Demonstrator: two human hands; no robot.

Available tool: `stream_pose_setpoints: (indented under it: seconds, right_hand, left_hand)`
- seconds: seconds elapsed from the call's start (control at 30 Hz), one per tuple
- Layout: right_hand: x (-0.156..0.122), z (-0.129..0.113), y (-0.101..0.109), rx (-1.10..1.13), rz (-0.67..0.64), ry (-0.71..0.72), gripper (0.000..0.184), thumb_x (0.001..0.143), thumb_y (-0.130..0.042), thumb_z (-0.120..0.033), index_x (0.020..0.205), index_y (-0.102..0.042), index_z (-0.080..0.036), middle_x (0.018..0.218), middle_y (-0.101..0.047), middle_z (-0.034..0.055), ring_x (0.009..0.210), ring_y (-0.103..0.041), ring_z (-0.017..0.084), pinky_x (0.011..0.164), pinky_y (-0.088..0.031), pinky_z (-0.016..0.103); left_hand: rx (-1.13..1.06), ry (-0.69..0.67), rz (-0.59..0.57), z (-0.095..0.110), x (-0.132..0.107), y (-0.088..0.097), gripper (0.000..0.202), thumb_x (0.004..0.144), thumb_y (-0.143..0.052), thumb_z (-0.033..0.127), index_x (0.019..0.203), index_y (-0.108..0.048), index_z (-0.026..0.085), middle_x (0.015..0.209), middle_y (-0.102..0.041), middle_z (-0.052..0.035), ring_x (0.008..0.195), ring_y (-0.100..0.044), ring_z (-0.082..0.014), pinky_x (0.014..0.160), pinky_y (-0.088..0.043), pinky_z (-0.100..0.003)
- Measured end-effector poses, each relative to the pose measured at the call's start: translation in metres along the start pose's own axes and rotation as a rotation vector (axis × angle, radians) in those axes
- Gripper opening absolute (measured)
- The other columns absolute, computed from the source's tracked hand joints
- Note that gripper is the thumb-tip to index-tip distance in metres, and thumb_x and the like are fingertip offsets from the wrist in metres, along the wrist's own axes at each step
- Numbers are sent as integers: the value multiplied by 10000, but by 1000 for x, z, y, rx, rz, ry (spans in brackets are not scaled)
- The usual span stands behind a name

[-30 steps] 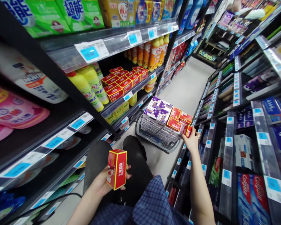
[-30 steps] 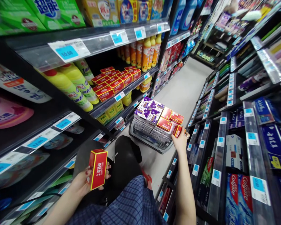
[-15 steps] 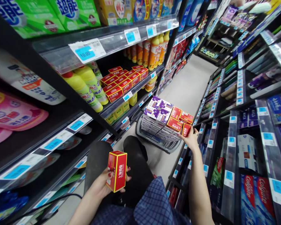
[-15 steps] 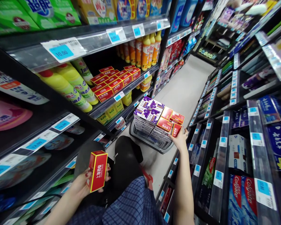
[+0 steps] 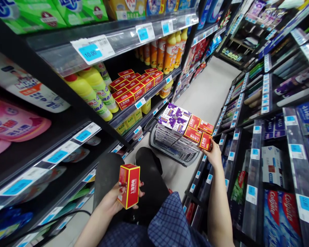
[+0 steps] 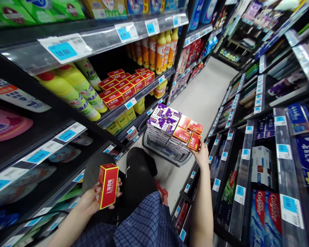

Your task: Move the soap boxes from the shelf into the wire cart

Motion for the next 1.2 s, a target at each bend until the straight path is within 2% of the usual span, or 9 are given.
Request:
stream_pose_setpoints:
  seconds: [0.1,0.2,0.37,0.53,0.7,0.83,1.0,1.2]
  right_hand:
    - [-1,-4,-1,11,-11,-2,846,597,-608,-461,1311,-453,-35,1178,-498,207,912,-549,259,877,-429,440]
    - [0,-2,-3,33,-21,16,858,594,-605,-449,1328,-436,-38,1194,-482,205,897,-553,249,865,-438,439]
    - [2,4,-5,53,-1,28,857,588,-619,-449,1330,-435,-61,1195,-482,197,904,-550,246,853,-448,430]
    - [3,4,-6,58,20,31,834,594,-622,-475,1303,-453,-69,1184,-485,202,893,-552,244,854,-446,442]
    - [3,1,-6,49,40,45,802,617,-609,-484,1291,-465,-73,1198,-480,208,901,-556,251,848,-452,446]
    - [3,-1,-5,48,55,47,790,644,-599,-508,1280,-467,-60,1198,-479,217,859,-563,240,840,-456,444]
    - [3,-4,-4,67,65,65,777,650,-599,-494,1273,-464,-49,1201,-461,219,937,-546,250,876,-452,441]
    - [4,-1,-7,104,71,83,732,662,-595,-433,1279,-458,-65,1216,-440,207,948,-548,242,873,-464,439]
  left_hand:
    - [-4,1,94,2,-2,-6,369,733,-699,236,1088,-625,171,1086,-640,-82,936,-634,-285,633,-594,-384]
    - [-26,-24,185,5,-3,-20,363,695,-736,241,1037,-652,156,1029,-663,-76,885,-646,-278,595,-593,-381]
    - [-14,-40,225,7,-3,-37,371,656,-766,255,1000,-664,159,1004,-673,-69,882,-649,-282,580,-590,-364]
    - [-22,-63,185,5,-3,-26,354,701,-732,234,1038,-649,169,1035,-661,-81,899,-645,-294,591,-586,-374]
    - [-57,-5,118,1,-1,-9,352,721,-711,192,1065,-641,160,1061,-646,-99,911,-640,-292,630,-583,-430]
    - [-52,-13,135,3,-1,-15,358,718,-714,200,1066,-642,157,1078,-637,-111,923,-635,-308,628,-581,-436]
    - [-61,-27,174,4,-1,-26,343,724,-703,183,1061,-644,149,1062,-640,-118,904,-639,-307,622,-580,-438]
    - [-55,9,159,-1,1,-14,364,699,-731,208,1050,-649,163,1055,-644,-107,912,-637,-308,608,-581,-428]
Point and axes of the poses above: each hand's wrist, its own x-axis towards the middle knuckle, its own y-axis out of the back of the hand, z = x × y, the point moved 6 cm from there along x, towards the middle knuckle
